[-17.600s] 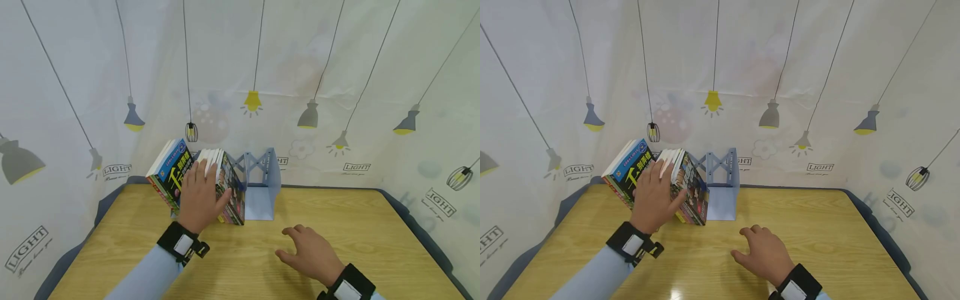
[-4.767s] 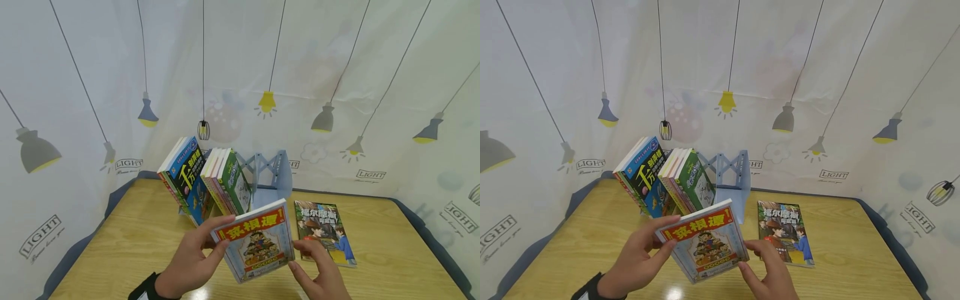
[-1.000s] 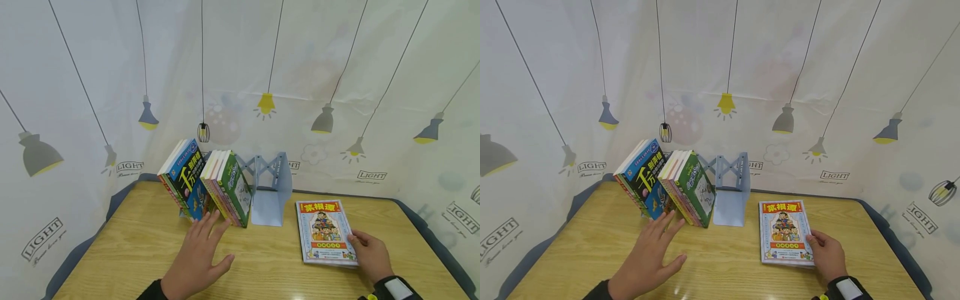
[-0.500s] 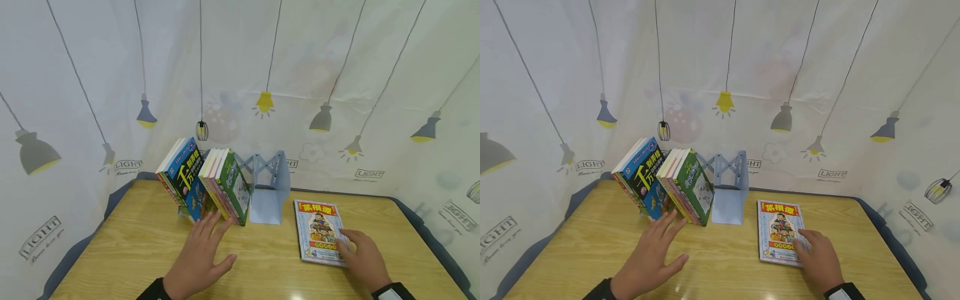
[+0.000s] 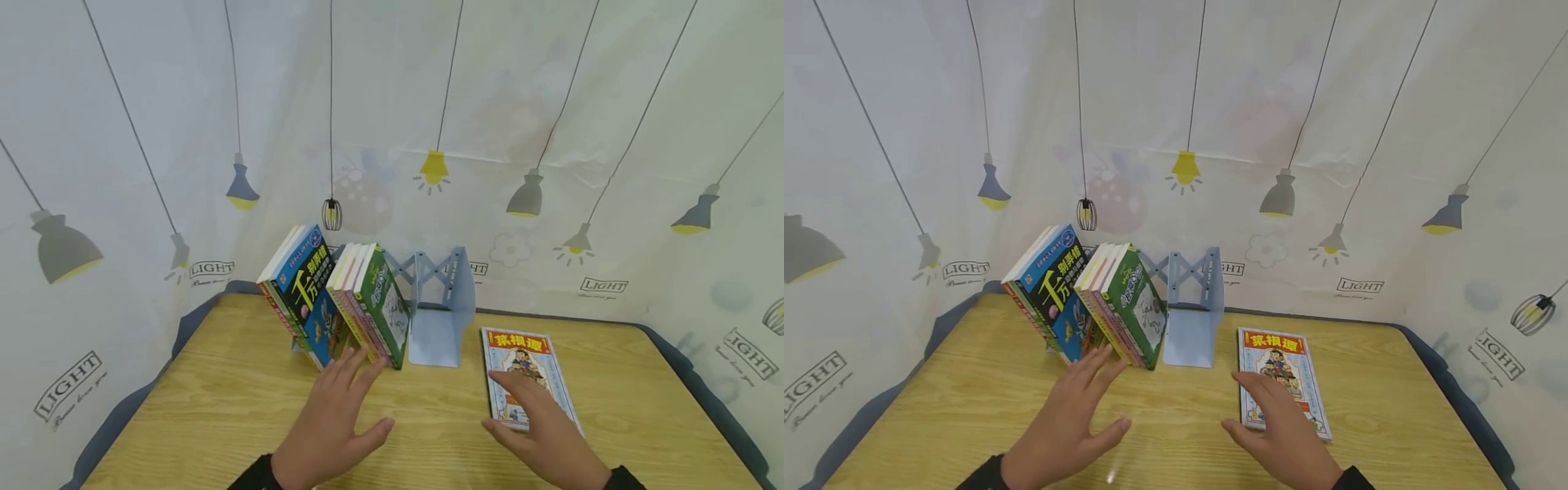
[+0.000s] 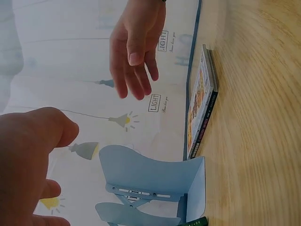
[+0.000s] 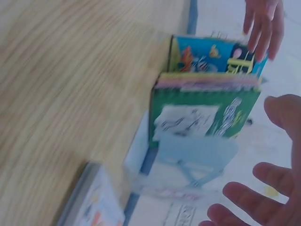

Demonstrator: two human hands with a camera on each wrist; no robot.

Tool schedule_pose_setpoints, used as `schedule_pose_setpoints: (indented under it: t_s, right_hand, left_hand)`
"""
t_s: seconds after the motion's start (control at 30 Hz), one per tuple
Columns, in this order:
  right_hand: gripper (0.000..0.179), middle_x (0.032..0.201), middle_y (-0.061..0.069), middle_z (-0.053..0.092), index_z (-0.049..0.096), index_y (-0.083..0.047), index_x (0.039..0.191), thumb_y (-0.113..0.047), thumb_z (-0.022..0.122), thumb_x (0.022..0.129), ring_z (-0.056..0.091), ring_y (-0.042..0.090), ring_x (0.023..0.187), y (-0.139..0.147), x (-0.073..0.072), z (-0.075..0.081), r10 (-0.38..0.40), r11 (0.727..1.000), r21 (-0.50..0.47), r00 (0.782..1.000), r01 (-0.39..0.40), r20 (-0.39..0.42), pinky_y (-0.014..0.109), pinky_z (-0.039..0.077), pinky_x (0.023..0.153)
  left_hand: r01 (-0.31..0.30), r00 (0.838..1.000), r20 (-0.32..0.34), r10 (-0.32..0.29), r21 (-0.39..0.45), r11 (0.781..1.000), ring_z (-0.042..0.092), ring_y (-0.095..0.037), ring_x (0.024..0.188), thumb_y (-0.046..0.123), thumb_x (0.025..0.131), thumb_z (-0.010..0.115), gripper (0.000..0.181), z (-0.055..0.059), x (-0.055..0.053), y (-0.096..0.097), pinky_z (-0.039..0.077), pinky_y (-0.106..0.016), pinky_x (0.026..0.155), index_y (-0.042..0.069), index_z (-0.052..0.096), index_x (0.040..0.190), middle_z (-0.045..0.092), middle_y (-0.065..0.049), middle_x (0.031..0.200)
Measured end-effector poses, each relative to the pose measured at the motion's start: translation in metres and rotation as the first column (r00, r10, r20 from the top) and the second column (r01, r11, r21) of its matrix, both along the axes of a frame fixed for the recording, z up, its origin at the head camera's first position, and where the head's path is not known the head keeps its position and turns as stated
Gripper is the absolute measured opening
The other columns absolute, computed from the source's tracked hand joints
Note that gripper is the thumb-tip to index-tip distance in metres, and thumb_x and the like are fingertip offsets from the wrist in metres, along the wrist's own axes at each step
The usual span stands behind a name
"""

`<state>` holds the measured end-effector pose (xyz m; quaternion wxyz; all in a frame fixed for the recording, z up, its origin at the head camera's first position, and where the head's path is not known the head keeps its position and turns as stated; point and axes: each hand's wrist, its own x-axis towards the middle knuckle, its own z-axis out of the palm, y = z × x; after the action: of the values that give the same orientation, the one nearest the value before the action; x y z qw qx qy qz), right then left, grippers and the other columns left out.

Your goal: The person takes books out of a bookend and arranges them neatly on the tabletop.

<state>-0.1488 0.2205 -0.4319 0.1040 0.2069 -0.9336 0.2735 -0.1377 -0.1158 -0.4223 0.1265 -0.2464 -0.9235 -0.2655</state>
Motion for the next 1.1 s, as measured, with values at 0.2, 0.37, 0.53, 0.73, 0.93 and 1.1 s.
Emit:
schedule_pose_setpoints:
  t_s: [0.2,0.37,0.53,0.73,0.93,1.1]
  right_hand:
    - [0.067,0.147,0.013,0.056,0.047,-0.024,0.149,-0.047,0.071,0.091,0.054,0.038,0.131,-0.022,0.018,0.015,0.116,0.993,-0.014,0.992,-0.115,0.048,0.059,0.057,0.091]
    - [0.068,0.144,0.009,0.059,0.047,-0.026,0.148,-0.044,0.075,0.088,0.056,0.030,0.130,-0.029,0.024,0.015,0.173,0.985,0.031,0.984,-0.172,-0.051,0.054,0.061,0.088]
    - [0.069,0.142,0.006,0.060,0.046,-0.031,0.149,-0.046,0.075,0.088,0.056,0.028,0.129,-0.033,0.026,0.011,0.197,0.980,0.040,0.979,-0.195,-0.058,0.057,0.059,0.090]
    - [0.067,0.142,0.007,0.060,0.046,-0.030,0.149,-0.049,0.072,0.089,0.058,0.029,0.126,-0.037,0.030,0.015,0.256,0.966,0.051,0.967,-0.254,-0.018,0.058,0.060,0.088]
    - [0.068,0.139,0.008,0.063,0.050,-0.024,0.146,-0.046,0.075,0.087,0.060,0.031,0.123,-0.037,0.030,0.011,0.285,0.956,0.098,0.954,-0.276,-0.090,0.057,0.060,0.085]
    - [0.068,0.140,0.006,0.062,0.049,-0.025,0.146,-0.047,0.074,0.088,0.059,0.031,0.124,-0.037,0.030,0.009,0.283,0.956,0.101,0.956,-0.275,-0.080,0.058,0.059,0.086]
  left_hand:
    - [0.012,1.000,0.018,-0.012,0.015,1.000,0.031,-0.043,0.149,0.058,0.096,0.058,0.071,0.001,0.004,0.002,0.034,-0.074,0.114,0.026,0.037,0.156,0.037,-0.017,0.164]
    - [0.024,1.000,0.000,-0.024,0.025,0.999,0.034,-0.041,0.148,0.059,0.096,0.057,0.071,0.001,0.008,0.004,0.036,-0.072,0.114,0.025,0.039,0.155,0.040,-0.016,0.163]
    - [0.055,0.993,-0.109,-0.050,0.045,0.997,0.042,-0.036,0.145,0.050,0.095,0.064,0.067,0.000,0.008,0.005,0.046,-0.066,0.110,0.024,0.042,0.153,0.046,-0.012,0.159]
    - [0.058,0.958,-0.280,-0.054,0.005,0.998,0.050,-0.037,0.138,0.037,0.090,0.074,0.068,0.008,-0.007,0.000,0.052,-0.063,0.104,0.018,0.047,0.149,0.053,-0.016,0.152]
    - [0.012,0.938,-0.346,-0.016,-0.013,1.000,0.051,-0.038,0.135,0.035,0.089,0.073,0.066,0.024,-0.032,-0.005,0.051,-0.065,0.105,0.013,0.050,0.146,0.055,-0.023,0.147]
    - [-0.063,0.915,-0.400,0.046,-0.030,0.998,0.049,-0.042,0.136,0.036,0.089,0.073,0.067,0.036,-0.060,-0.012,0.047,-0.066,0.109,0.008,0.049,0.146,0.052,-0.027,0.147]
